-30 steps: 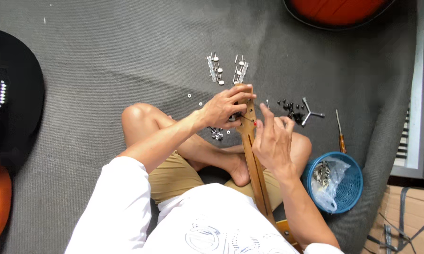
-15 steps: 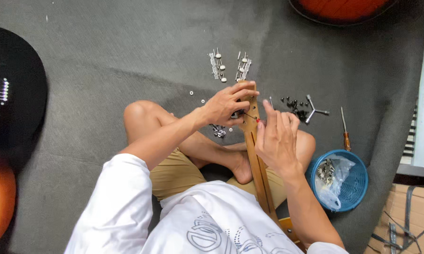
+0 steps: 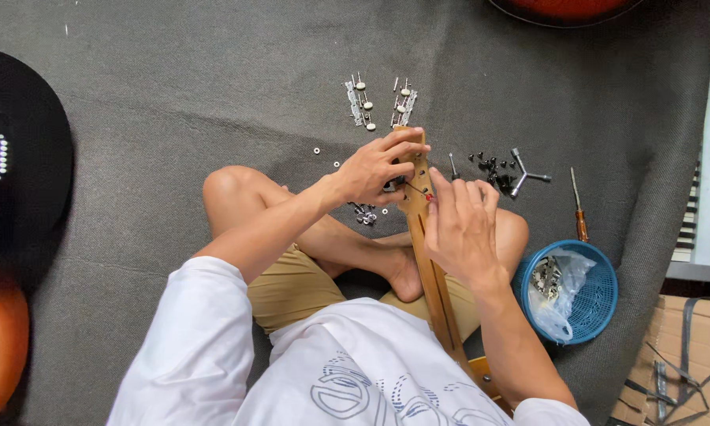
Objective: The person attaches tuning peg components to the headstock of a guitar neck by hand while sitting on the floor.
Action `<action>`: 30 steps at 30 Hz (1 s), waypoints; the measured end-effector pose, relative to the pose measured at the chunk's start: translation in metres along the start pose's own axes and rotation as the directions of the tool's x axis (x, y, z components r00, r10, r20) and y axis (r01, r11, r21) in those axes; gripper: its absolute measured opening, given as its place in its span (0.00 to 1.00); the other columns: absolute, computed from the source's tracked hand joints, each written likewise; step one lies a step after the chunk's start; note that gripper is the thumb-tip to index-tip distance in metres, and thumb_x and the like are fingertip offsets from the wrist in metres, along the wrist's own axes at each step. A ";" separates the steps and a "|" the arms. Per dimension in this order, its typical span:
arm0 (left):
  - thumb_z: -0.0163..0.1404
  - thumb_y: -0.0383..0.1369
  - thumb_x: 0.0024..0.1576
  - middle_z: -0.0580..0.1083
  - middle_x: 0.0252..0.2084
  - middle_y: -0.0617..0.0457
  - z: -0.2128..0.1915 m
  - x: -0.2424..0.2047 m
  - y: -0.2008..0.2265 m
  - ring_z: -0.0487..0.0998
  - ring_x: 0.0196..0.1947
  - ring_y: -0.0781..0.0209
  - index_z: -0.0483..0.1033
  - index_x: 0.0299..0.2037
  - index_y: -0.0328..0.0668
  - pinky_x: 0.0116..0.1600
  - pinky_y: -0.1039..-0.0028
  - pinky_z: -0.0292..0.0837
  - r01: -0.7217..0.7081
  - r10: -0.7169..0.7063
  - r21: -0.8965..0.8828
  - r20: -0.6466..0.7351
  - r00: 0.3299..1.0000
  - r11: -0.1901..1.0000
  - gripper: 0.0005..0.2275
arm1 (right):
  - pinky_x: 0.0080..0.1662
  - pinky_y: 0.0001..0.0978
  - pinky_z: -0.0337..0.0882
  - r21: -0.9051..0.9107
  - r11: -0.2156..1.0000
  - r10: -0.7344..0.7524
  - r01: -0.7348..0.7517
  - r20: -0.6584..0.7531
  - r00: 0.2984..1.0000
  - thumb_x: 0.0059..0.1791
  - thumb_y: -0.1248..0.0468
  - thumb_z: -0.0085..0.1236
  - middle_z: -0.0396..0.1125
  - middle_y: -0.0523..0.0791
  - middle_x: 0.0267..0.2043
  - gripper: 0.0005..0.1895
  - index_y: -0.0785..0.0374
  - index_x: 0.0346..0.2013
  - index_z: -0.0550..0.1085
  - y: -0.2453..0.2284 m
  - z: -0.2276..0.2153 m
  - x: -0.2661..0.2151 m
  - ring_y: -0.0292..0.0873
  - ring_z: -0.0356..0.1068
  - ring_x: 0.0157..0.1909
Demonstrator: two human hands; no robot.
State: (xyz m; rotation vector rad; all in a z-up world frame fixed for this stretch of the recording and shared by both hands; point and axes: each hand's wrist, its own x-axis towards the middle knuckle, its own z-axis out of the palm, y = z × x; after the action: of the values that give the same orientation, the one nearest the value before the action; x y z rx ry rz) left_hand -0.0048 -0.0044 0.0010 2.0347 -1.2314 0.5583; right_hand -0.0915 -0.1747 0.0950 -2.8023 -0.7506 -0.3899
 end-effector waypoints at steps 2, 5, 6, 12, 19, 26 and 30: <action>0.54 0.35 0.39 0.66 0.49 0.52 0.001 -0.001 0.000 0.59 0.59 0.51 0.65 0.26 0.50 0.37 0.70 0.67 -0.006 0.006 0.002 0.004 1.000 1.000 0.09 | 0.50 0.41 0.55 0.004 0.999 0.037 -0.037 -0.038 0.999 0.47 0.67 0.41 0.56 0.43 0.26 0.16 0.64 0.49 0.66 0.007 -0.005 -0.007 0.43 0.61 0.32; 0.55 0.36 0.39 0.66 0.49 0.52 0.001 -0.001 -0.001 0.59 0.59 0.51 0.65 0.26 0.50 0.37 0.70 0.67 -0.007 0.007 0.004 0.010 1.000 1.000 0.10 | 0.46 0.36 0.57 0.273 0.939 0.236 -0.209 -0.069 0.969 0.48 0.69 0.40 0.58 0.45 0.29 0.14 0.64 0.45 0.70 0.014 -0.021 -0.014 0.43 0.60 0.33; 0.55 0.36 0.38 0.67 0.49 0.52 0.002 -0.001 -0.001 0.59 0.59 0.51 0.65 0.26 0.50 0.38 0.69 0.67 -0.003 0.003 0.004 0.012 1.000 1.000 0.11 | 0.44 0.35 0.58 0.512 0.797 0.386 -0.321 -0.023 0.922 0.49 0.70 0.37 0.60 0.46 0.32 0.14 0.65 0.46 0.70 0.015 -0.028 -0.016 0.42 0.60 0.34; 0.55 0.37 0.38 0.65 0.53 0.53 0.008 -0.005 0.004 0.58 0.60 0.52 0.64 0.26 0.51 0.50 0.65 0.60 0.050 -0.049 0.089 -0.014 0.999 0.995 0.11 | 0.34 0.22 0.61 0.955 -0.214 0.553 -0.207 0.293 0.780 0.48 0.63 0.34 0.53 0.43 0.32 0.14 0.71 0.41 0.61 0.030 0.022 -0.050 0.32 0.56 0.34; 0.54 0.35 0.38 0.65 0.55 0.53 0.008 -0.008 0.010 0.59 0.61 0.53 0.66 0.26 0.51 0.54 0.64 0.56 0.091 -0.087 0.122 -0.039 0.995 0.988 0.09 | 0.57 0.44 0.47 0.527 0.540 0.668 -0.656 0.204 0.715 0.45 0.53 0.54 0.59 0.32 0.16 0.06 0.45 0.34 0.74 0.034 0.109 -0.055 0.32 0.62 0.24; 0.55 0.33 0.39 0.67 0.52 0.54 0.007 -0.007 0.017 0.64 0.56 0.54 0.68 0.26 0.51 0.54 0.63 0.57 0.100 -0.089 0.166 -0.074 0.993 0.981 0.08 | 0.23 0.24 0.57 0.700 0.524 0.592 -0.485 0.110 0.798 0.41 0.66 0.54 0.52 0.40 0.09 0.07 0.56 0.33 0.75 0.018 0.108 -0.021 0.32 0.53 0.16; 0.55 0.35 0.41 0.67 0.53 0.54 0.004 -0.005 0.019 0.65 0.56 0.53 0.69 0.26 0.51 0.55 0.62 0.56 0.115 -0.103 0.147 -0.087 0.991 0.982 0.07 | 0.24 0.23 0.57 0.729 0.474 0.605 -0.494 0.139 0.784 0.41 0.69 0.52 0.49 0.39 0.08 0.07 0.58 0.32 0.74 0.016 0.103 -0.018 0.32 0.51 0.16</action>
State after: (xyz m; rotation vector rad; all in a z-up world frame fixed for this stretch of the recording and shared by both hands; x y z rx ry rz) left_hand -0.0241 -0.0104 0.0017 2.1699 -1.0516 0.6904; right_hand -0.0784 -0.1683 -0.0101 -2.0135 0.1001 -0.1016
